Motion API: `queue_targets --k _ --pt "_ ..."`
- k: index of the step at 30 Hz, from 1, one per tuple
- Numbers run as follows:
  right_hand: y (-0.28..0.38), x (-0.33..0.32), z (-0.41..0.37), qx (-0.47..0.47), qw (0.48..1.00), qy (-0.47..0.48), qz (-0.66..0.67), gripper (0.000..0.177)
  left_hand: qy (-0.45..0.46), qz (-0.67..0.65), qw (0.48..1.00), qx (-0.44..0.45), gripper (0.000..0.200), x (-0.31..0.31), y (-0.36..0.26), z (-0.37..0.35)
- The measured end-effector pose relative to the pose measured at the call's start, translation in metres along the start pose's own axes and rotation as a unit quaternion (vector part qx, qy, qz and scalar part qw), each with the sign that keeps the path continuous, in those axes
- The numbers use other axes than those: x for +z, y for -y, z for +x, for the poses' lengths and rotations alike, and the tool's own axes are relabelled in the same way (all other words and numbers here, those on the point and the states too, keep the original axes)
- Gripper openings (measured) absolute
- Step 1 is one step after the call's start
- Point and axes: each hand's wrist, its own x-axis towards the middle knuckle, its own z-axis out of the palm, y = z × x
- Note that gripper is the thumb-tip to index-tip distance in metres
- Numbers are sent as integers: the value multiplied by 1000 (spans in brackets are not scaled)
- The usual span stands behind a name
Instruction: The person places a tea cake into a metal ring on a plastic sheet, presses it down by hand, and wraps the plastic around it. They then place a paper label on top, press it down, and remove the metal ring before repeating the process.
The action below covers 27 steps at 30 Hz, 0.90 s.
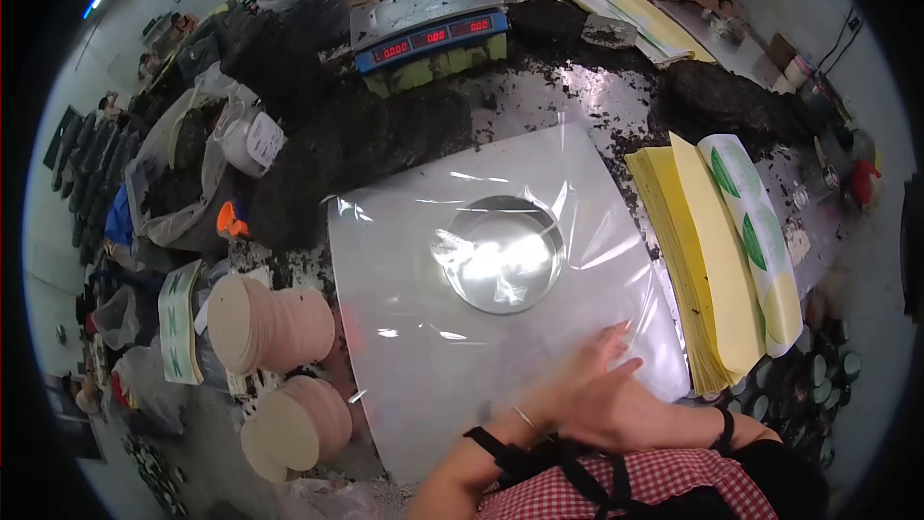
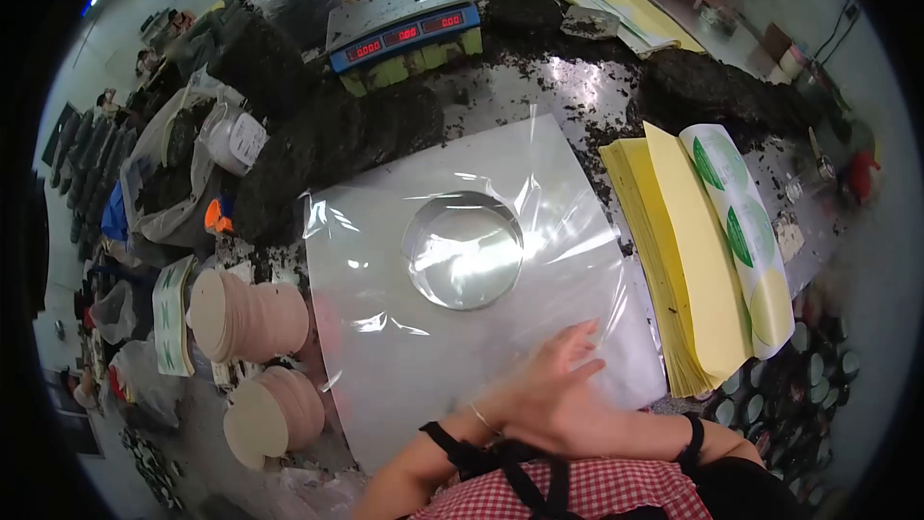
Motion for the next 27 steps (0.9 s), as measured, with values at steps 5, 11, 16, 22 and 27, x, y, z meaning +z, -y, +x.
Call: queue_targets --k 5,11,16,22,27 --pt "-96 -15 80 148 907 -312 -240 69 -381 512 761 116 81 -118 -54 -17" --pt "-98 20 59 199 965 -146 -87 80 -353 366 861 -21 106 -112 -34 -74" --pt "-113 1 -24 266 931 -66 -241 72 -511 420 750 3 84 -104 -75 -197" --pt "-208 -68 -165 311 788 -334 -414 50 -634 566 494 -182 83 -178 -84 -306" --pt "-196 -122 -119 508 826 -10 -244 37 -608 474 560 -303 85 -209 -86 -315"
